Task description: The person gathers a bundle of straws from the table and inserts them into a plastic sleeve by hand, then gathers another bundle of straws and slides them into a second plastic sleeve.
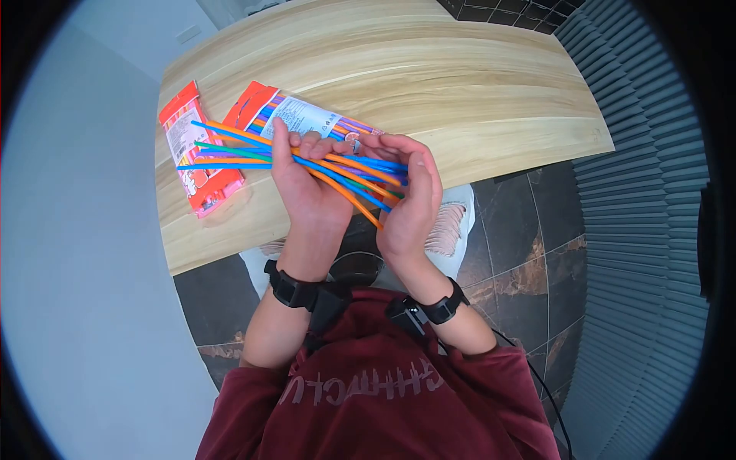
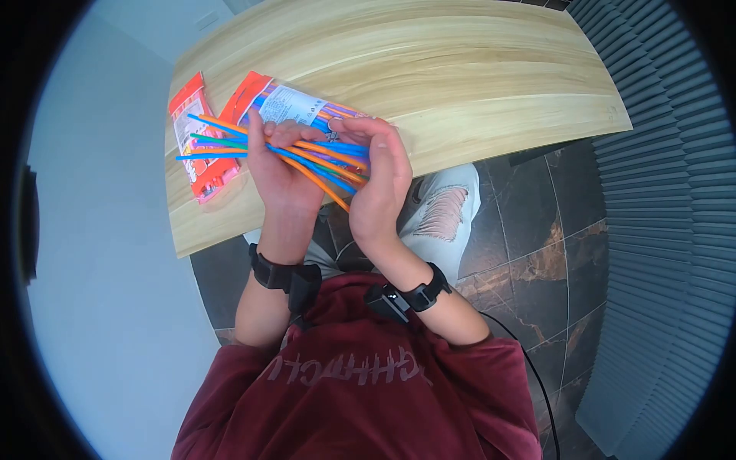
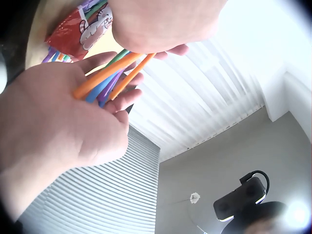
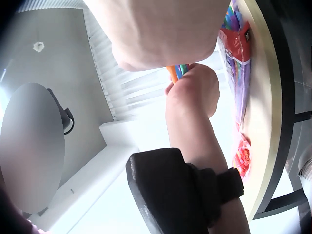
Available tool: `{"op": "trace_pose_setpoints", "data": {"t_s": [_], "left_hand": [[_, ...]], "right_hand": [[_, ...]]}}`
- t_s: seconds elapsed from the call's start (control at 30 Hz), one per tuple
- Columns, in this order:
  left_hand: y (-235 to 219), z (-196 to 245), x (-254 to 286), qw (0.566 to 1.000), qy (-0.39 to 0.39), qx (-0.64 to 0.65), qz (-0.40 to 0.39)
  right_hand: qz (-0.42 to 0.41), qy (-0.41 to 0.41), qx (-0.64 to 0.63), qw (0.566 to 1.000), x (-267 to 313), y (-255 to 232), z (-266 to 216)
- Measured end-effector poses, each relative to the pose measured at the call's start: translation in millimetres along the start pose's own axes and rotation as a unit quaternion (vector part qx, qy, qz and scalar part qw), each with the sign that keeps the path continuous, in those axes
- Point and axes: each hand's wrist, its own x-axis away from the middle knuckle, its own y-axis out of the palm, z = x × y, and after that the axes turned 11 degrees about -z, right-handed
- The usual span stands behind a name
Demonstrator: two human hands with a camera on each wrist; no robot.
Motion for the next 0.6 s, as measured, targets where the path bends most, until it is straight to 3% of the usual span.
{"op": "trace_pose_setpoints", "data": {"t_s": [0.17,0.27,0.33,0.37,0.4,0.43,0.47,0.53,0.57,0.6], "left_hand": [[3,-9,8,0.999,-0.030,-0.023,-0.029],[8,-8,9,0.999,-0.011,-0.043,0.017],[-8,7,6,0.988,-0.067,-0.065,-0.124],[-7,16,6,0.988,-0.063,-0.065,-0.127],[-6,24,8,0.972,-0.129,-0.137,-0.142],[-4,29,13,0.946,-0.196,-0.208,-0.155],[-1,31,22,0.945,-0.198,-0.208,-0.157],[4,31,44,0.889,-0.313,-0.292,-0.162],[4,27,52,0.886,-0.319,-0.291,-0.168],[2,24,60,0.852,-0.371,-0.325,-0.176]], "right_hand": [[-0.002,-0.006,-0.021,1.000,6,9,5],[-0.023,0.006,-0.012,1.000,10,3,5],[-0.062,0.011,0.017,0.998,12,-5,1],[-0.084,0.001,0.030,0.996,11,-14,-5],[-0.151,0.006,-0.002,0.989,6,-31,-13],[-0.154,0.005,-0.002,0.988,0,-33,-24],[-0.159,0.043,0.015,0.986,-7,-30,-41],[-0.175,0.093,0.046,0.979,-20,-36,-52],[-0.168,0.088,0.051,0.980,-29,-37,-54],[-0.177,0.088,-0.016,0.980,-36,-35,-57]]}}
